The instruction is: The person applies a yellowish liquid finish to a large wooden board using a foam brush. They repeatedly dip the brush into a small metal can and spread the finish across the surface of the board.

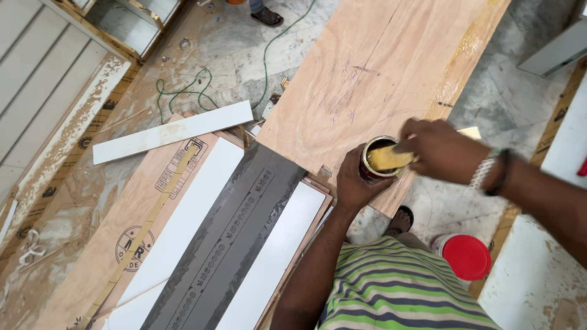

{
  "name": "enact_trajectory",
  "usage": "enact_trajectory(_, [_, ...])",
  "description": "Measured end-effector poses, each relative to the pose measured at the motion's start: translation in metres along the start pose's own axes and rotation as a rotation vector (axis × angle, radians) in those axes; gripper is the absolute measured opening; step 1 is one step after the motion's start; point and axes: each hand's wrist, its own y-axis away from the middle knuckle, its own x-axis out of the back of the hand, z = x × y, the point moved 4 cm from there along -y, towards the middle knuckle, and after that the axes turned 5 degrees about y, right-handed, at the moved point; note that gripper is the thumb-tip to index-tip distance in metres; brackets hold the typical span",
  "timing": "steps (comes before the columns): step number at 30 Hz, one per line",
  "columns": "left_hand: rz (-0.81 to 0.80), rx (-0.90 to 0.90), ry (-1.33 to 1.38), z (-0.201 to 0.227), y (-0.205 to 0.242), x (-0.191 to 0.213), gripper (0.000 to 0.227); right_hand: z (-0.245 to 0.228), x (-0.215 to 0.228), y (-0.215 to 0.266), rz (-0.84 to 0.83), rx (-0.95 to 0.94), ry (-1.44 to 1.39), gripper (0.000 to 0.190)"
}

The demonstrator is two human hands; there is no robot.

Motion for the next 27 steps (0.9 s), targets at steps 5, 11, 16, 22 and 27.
enact_trajectory(5, [0.017,-0.008,-0.013,0.002,0.001,0.0,0.09,0.052,-0.031,0.057,0.188,-0.142,-0.357,0.047])
enact_trajectory(11, [0.025,-0.042,-0.037,0.007,-0.001,0.002,0.093,0.064,-0.139,0.085,0.194,-0.57,-0.823,0.024])
enact_trajectory(16, [0.004,-0.012,-0.031,0.007,-0.002,0.001,0.094,0.044,-0.154,0.08,0.038,-0.494,-1.244,0.049])
enact_trajectory(22, [-0.02,0.004,0.02,0.008,0.002,0.006,0.091,0.038,-0.127,0.083,-0.215,-0.239,-1.813,0.072])
enact_trajectory(27, [-0.039,0.048,0.009,0.008,0.007,0.004,0.091,0.079,-0.141,0.08,-0.179,-0.373,-1.277,0.064])
